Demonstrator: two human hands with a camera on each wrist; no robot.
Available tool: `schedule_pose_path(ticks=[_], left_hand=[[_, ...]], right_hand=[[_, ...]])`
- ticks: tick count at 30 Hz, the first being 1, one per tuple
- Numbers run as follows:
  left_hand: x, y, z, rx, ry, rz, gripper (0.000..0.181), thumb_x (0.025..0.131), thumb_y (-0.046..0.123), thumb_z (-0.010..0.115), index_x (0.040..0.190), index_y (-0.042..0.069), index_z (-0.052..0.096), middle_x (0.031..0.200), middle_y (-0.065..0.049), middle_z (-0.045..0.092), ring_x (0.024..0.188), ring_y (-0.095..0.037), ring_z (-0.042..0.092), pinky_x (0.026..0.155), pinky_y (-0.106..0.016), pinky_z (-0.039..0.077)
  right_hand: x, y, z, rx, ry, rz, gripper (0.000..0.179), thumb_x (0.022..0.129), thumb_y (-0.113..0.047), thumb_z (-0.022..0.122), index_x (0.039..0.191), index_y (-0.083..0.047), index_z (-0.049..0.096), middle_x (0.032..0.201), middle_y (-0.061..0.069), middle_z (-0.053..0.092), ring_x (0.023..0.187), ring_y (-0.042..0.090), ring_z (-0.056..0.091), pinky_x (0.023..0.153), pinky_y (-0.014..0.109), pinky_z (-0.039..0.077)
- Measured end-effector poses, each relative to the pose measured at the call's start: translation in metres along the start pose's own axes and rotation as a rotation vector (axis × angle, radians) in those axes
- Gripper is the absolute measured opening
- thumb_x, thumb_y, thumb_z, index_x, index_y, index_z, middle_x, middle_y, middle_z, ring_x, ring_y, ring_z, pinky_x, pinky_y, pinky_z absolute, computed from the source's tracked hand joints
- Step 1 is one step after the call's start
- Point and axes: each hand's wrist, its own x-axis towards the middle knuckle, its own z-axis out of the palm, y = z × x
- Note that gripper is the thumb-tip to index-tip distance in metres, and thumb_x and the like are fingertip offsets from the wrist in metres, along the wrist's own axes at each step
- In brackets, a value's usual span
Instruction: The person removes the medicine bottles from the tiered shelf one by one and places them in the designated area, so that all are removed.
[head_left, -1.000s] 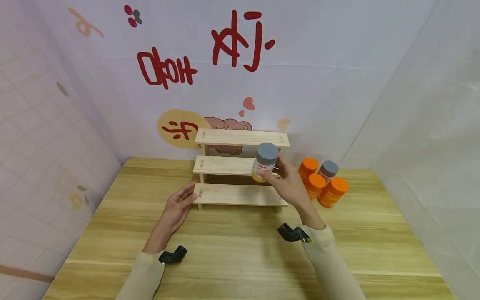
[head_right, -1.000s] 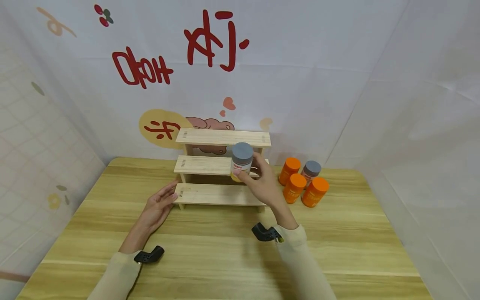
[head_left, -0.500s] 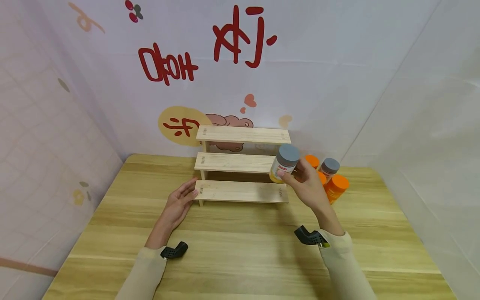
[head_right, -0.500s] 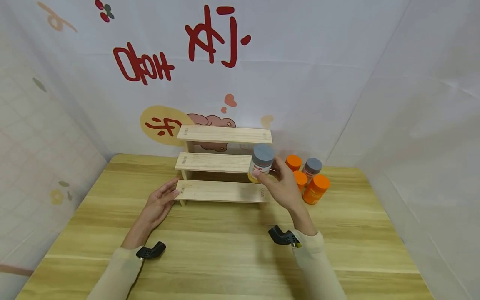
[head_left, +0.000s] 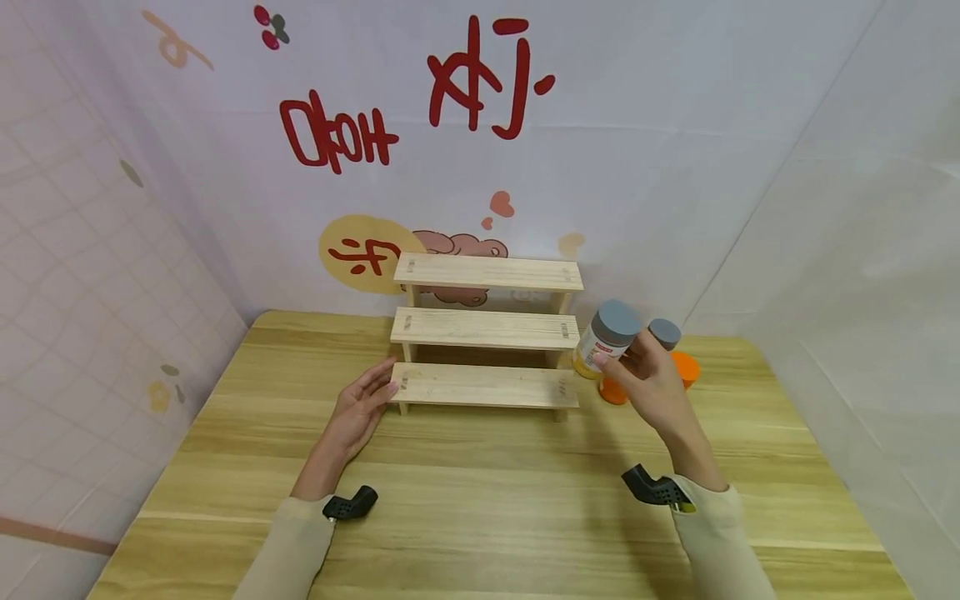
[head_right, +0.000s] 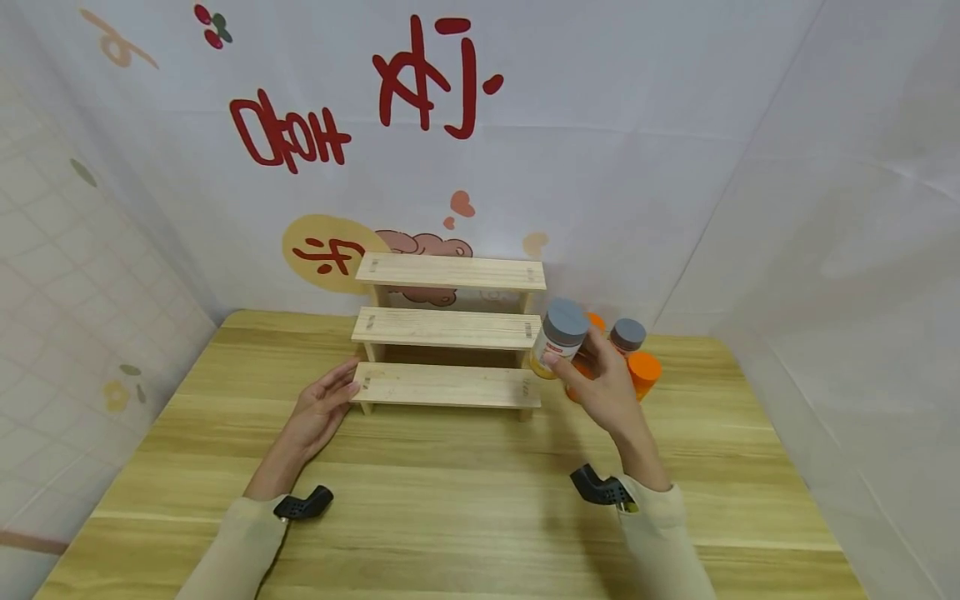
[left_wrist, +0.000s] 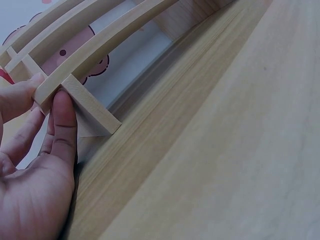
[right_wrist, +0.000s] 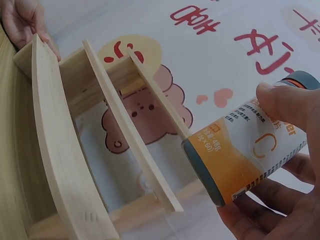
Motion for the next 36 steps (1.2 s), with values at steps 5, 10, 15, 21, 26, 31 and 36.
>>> schedule_pose_path(ticks=[5, 10, 15, 21, 26, 31, 36], left_hand=[[0.000, -0.001, 0.001, -0.010, 0.015, -0.013, 0.066, 0.101, 0.003, 0.062, 0.159, 0.000, 0.031, 0.125, 0.002, 0.051, 0.114, -0.004, 0.054, 0.092, -0.014, 0.052], [0.001, -0.002, 0.002, -0.009, 0.016, -0.008, 0.064, 0.101, 0.003, 0.062, 0.159, 0.001, 0.034, 0.125, 0.002, 0.052, 0.114, -0.005, 0.054, 0.092, -0.014, 0.052], [0.001, -0.001, 0.002, -0.008, 0.012, -0.012, 0.065, 0.102, 0.003, 0.062, 0.159, 0.001, 0.033, 0.124, 0.002, 0.051, 0.113, -0.005, 0.054, 0.090, -0.014, 0.052], [0.000, 0.001, 0.001, -0.006, 0.005, 0.004, 0.066, 0.102, 0.004, 0.062, 0.160, -0.001, 0.030, 0.124, 0.002, 0.051, 0.111, -0.004, 0.054, 0.088, -0.013, 0.052], [0.000, 0.001, 0.002, -0.009, -0.005, 0.006, 0.064, 0.102, 0.003, 0.062, 0.159, 0.001, 0.033, 0.124, 0.001, 0.052, 0.112, -0.005, 0.055, 0.088, -0.013, 0.052], [0.002, 0.000, 0.003, -0.014, -0.003, 0.004, 0.063, 0.102, 0.003, 0.061, 0.159, 0.002, 0.034, 0.126, -0.001, 0.052, 0.114, -0.006, 0.055, 0.088, -0.014, 0.052], [0.002, -0.001, 0.001, -0.001, 0.014, 0.002, 0.061, 0.102, 0.003, 0.062, 0.158, 0.004, 0.038, 0.124, 0.000, 0.053, 0.113, -0.006, 0.054, 0.089, -0.014, 0.052]], right_hand=[[-0.008, 0.005, -0.011, -0.020, -0.009, 0.037, 0.049, 0.101, -0.012, 0.066, 0.148, -0.013, 0.049, 0.135, -0.005, 0.058, 0.121, 0.005, 0.060, 0.099, 0.013, 0.049], [-0.017, 0.009, -0.020, -0.029, -0.007, 0.056, 0.053, 0.102, -0.013, 0.064, 0.152, -0.016, 0.046, 0.138, -0.004, 0.056, 0.123, 0.005, 0.058, 0.098, 0.012, 0.049], [-0.024, 0.016, -0.026, -0.045, -0.002, 0.049, 0.056, 0.102, -0.011, 0.063, 0.155, -0.015, 0.044, 0.141, -0.004, 0.056, 0.125, 0.001, 0.056, 0.099, 0.011, 0.048], [-0.032, 0.026, -0.033, -0.066, 0.008, 0.054, 0.055, 0.102, -0.010, 0.064, 0.153, -0.013, 0.045, 0.134, -0.009, 0.059, 0.119, 0.001, 0.060, 0.095, 0.012, 0.050], [-0.045, 0.036, -0.038, -0.100, -0.003, 0.095, 0.055, 0.103, -0.013, 0.063, 0.154, -0.013, 0.045, 0.135, -0.011, 0.058, 0.118, -0.002, 0.060, 0.093, 0.011, 0.051], [-0.054, 0.047, -0.043, -0.105, -0.027, 0.109, 0.055, 0.103, -0.012, 0.063, 0.154, -0.012, 0.044, 0.135, -0.013, 0.057, 0.118, -0.002, 0.059, 0.094, 0.011, 0.051], [-0.062, 0.062, -0.044, -0.092, -0.049, 0.125, 0.056, 0.103, -0.011, 0.062, 0.155, -0.012, 0.042, 0.136, -0.013, 0.056, 0.119, -0.002, 0.058, 0.094, 0.011, 0.051]])
